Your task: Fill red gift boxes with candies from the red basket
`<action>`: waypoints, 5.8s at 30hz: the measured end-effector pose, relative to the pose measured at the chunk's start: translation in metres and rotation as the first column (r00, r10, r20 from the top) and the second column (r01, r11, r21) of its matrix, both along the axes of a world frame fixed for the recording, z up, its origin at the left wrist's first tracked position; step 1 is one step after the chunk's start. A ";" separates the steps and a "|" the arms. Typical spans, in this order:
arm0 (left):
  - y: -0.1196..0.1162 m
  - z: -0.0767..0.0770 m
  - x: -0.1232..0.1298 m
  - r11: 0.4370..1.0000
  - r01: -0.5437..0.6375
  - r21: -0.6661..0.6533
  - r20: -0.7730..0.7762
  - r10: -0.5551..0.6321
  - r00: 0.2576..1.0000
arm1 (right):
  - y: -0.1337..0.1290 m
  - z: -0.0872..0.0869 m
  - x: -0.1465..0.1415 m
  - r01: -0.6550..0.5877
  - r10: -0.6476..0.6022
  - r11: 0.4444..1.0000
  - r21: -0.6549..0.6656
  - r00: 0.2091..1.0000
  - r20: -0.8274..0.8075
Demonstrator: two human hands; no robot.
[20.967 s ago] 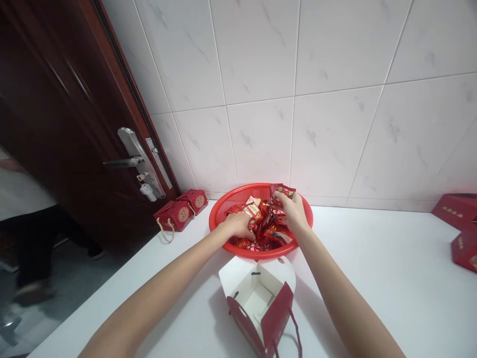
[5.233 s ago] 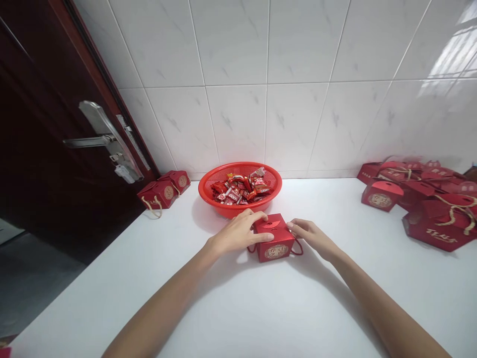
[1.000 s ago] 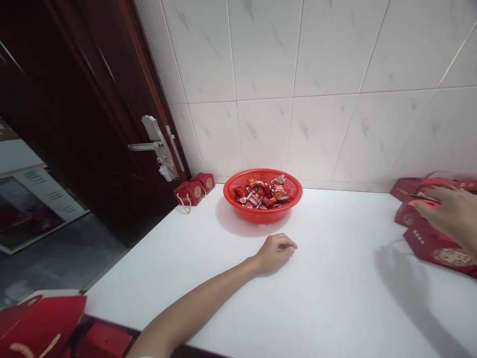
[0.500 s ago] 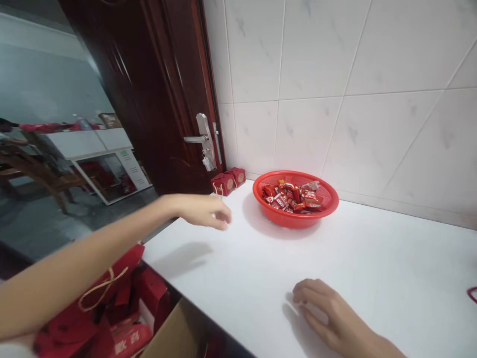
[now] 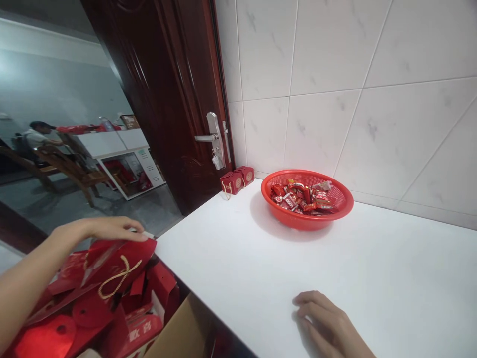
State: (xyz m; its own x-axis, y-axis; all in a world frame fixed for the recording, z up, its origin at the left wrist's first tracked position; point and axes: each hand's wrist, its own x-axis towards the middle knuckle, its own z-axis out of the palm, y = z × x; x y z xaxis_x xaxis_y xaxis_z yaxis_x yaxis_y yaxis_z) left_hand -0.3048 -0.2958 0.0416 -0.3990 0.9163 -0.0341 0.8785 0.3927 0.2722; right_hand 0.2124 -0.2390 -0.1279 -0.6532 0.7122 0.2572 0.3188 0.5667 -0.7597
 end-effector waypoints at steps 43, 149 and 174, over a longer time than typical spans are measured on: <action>0.133 -0.038 0.307 0.474 0.750 0.462 0.170 -0.877 0.449 | 0.027 0.035 -0.004 0.291 -0.392 0.904 -0.312 0.854 -0.342; 0.348 -0.036 0.324 0.623 0.754 -0.209 0.088 -0.756 0.649 | 0.115 0.014 0.031 0.493 -0.589 0.803 -0.335 0.745 -0.314; 0.283 0.019 0.357 0.394 0.787 0.476 0.154 -0.918 0.366 | 0.192 0.118 -0.030 -0.041 -0.610 0.757 -0.652 0.314 -0.728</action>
